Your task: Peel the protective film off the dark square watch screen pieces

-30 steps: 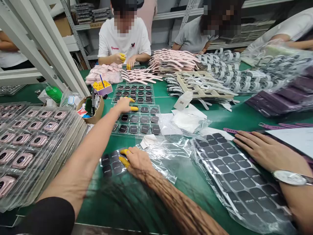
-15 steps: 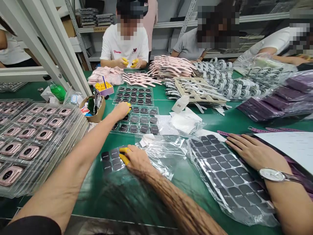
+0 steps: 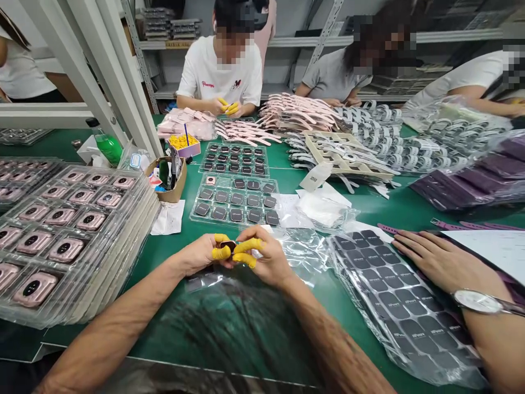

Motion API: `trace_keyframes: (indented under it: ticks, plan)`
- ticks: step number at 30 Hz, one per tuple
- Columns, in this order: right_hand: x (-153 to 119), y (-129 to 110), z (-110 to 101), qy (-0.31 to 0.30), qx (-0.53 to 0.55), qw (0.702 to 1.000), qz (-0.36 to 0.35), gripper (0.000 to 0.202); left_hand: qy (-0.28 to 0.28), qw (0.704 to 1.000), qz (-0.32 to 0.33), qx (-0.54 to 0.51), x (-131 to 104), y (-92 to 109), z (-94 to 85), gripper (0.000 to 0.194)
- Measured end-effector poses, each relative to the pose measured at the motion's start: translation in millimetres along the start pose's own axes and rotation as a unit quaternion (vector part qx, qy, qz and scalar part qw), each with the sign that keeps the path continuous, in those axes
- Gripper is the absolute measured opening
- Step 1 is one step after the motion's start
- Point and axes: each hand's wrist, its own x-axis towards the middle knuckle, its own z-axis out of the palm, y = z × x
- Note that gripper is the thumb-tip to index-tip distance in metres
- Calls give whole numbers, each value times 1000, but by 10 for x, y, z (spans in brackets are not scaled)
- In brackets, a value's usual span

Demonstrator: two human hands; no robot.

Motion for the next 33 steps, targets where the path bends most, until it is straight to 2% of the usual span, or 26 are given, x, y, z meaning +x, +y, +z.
trace_keyframes:
  ticks: [2, 3, 5, 7, 9, 13, 16, 19, 22, 24, 26, 29, 31, 33]
  plan:
    - [5, -65, -86, -11, 39, 992, 118, 26, 23, 999, 21, -28, 22, 0, -15, 59]
    - [5, -82, -146, -35, 16, 983, 181, 31, 56, 997, 42, -24, 34, 4, -21, 62]
    - [-2, -79, -264, -99, -131, 950, 266, 37, 138, 987, 84, 9, 52, 12, -37, 66]
    - [-18, -39, -335, -142, -314, 895, 284, 40, 186, 975, 108, 52, 67, 8, -63, 63]
    - [-32, 16, -344, -121, -423, 854, 277, 34, 192, 971, 115, 83, 80, -19, -92, 61]
    - [-34, 121, -274, -10, -492, 835, 246, 25, 173, 969, 111, 139, 103, -104, -130, 64]
    - [-28, 165, -233, -10, -491, 848, 202, 12, 171, 963, 114, 173, 112, -135, -122, 59]
    - [-35, 165, -191, -19, -485, 860, 160, 12, 171, 961, 106, 190, 109, -119, -99, 59]
    - [-59, 154, -133, -20, -516, 836, 186, 18, 171, 957, 104, 210, 103, -93, -88, 58]
    - [-69, 143, -95, -28, -512, 833, 209, 13, 170, 952, 107, 231, 104, -94, -94, 56]
    - [-58, 122, -49, -31, -470, 865, 173, 10, 167, 949, 105, 245, 108, -111, -107, 55]
    - [0, 85, 62, -26, -365, 929, 53, 9, 147, 951, 109, 249, 120, -153, -131, 54]
    - [38, 82, 149, -24, -328, 944, 25, 11, 133, 949, 114, 261, 126, -174, -142, 51]
    - [47, 99, 215, -5, -340, 939, 47, 14, 142, 947, 117, 265, 129, -185, -147, 49]
